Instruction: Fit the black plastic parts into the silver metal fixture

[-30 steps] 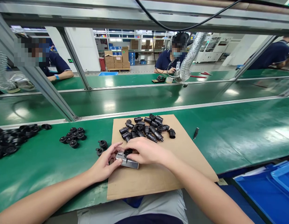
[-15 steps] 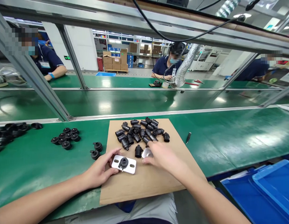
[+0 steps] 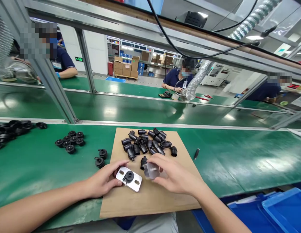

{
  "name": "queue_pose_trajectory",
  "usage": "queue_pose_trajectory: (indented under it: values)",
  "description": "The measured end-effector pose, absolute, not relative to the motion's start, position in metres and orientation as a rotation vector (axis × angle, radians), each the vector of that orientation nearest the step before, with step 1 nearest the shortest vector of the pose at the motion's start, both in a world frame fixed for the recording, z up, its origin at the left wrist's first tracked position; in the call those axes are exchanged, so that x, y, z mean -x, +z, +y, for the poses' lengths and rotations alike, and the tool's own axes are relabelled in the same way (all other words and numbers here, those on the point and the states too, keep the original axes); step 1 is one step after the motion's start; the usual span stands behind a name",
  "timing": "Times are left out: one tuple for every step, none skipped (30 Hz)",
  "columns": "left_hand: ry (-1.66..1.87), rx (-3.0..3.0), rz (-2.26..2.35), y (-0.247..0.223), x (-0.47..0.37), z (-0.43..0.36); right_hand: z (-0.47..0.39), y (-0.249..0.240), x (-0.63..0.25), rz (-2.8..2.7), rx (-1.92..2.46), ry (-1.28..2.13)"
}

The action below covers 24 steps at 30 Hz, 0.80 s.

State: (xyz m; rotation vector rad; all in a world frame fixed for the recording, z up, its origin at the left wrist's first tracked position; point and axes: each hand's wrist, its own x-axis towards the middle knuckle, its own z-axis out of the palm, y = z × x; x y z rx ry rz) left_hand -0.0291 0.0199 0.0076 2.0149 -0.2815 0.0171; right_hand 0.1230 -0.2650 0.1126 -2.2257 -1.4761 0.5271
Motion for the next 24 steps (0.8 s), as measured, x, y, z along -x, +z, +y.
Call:
queue_pose_trajectory:
  values:
    - [0.016, -2.01, -0.286, 0.008, 0.029, 0.02, -0.259, 0.116, -0.12, -1.516, 2.183, 0.5]
    - [0.019, -2.005, -0.291, 0.008, 0.029, 0.019, -0.251, 0.12, -0.116, -1.583, 2.148, 0.484]
    - [0.027, -2.002, -0.297, 0.009, 0.029, 0.019, -0.243, 0.122, -0.112, -1.668, 2.128, 0.475]
    - [0.04, -1.999, -0.303, 0.009, 0.029, 0.019, -0.235, 0.125, -0.108, -1.759, 2.125, 0.468]
    - [0.052, -1.997, -0.309, 0.009, 0.029, 0.019, -0.227, 0.127, -0.104, -1.847, 2.134, 0.457]
    - [0.062, -1.995, -0.316, 0.008, 0.029, 0.019, -0.22, 0.128, -0.101, -1.92, 2.154, 0.437]
    - [0.069, -1.991, -0.322, 0.007, 0.028, 0.019, -0.214, 0.129, -0.099, -1.979, 2.177, 0.413]
    - [0.077, -1.987, -0.327, 0.007, 0.028, 0.019, -0.209, 0.13, -0.097, -2.028, 2.199, 0.383]
    - [0.084, -1.982, -0.333, 0.006, 0.028, 0.019, -0.206, 0.13, -0.096, -2.071, 2.215, 0.351]
    - [0.092, -1.977, -0.339, 0.006, 0.028, 0.019, -0.203, 0.13, -0.095, -2.114, 2.228, 0.32]
    - [0.098, -1.972, -0.342, 0.005, 0.028, 0.02, -0.2, 0.13, -0.095, -2.163, 2.234, 0.29]
    - [0.103, -1.97, -0.34, 0.005, 0.027, 0.02, -0.197, 0.129, -0.094, -2.226, 2.229, 0.262]
    - [0.104, -1.969, -0.336, 0.005, 0.027, 0.02, -0.194, 0.129, -0.094, -2.293, 2.214, 0.24]
    - [0.098, -1.964, -0.33, 0.004, 0.027, 0.02, -0.192, 0.128, -0.092, -2.345, 2.205, 0.224]
    - [0.085, -1.948, -0.328, 0.004, 0.027, 0.02, -0.189, 0.128, -0.091, -2.363, 2.22, 0.216]
    - [0.07, -1.918, -0.333, 0.004, 0.027, 0.019, -0.186, 0.128, -0.09, -2.344, 2.268, 0.216]
    - [0.055, -1.885, -0.34, 0.004, 0.026, 0.019, -0.184, 0.129, -0.088, -2.294, 2.342, 0.222]
    - [0.047, -1.86, -0.345, 0.004, 0.026, 0.019, -0.183, 0.13, -0.087, -2.233, 2.418, 0.227]
    - [0.044, -1.844, -0.345, 0.004, 0.026, 0.019, -0.181, 0.133, -0.087, -2.195, 2.459, 0.229]
    - [0.043, -1.835, -0.342, 0.004, 0.025, 0.019, -0.181, 0.135, -0.087, -2.203, 2.444, 0.23]
    - [0.044, -1.829, -0.335, 0.004, 0.025, 0.019, -0.181, 0.138, -0.087, -2.248, 2.379, 0.234]
    - [0.044, -1.822, -0.329, 0.003, 0.025, 0.018, -0.181, 0.139, -0.088, -2.301, 2.289, 0.234]
    - [0.04, -1.808, -0.328, 0.003, 0.024, 0.018, -0.18, 0.14, -0.088, -2.332, 2.213, 0.221]
    - [0.036, -1.791, -0.335, 0.003, 0.024, 0.018, -0.18, 0.139, -0.089, -2.325, 2.182, 0.191]
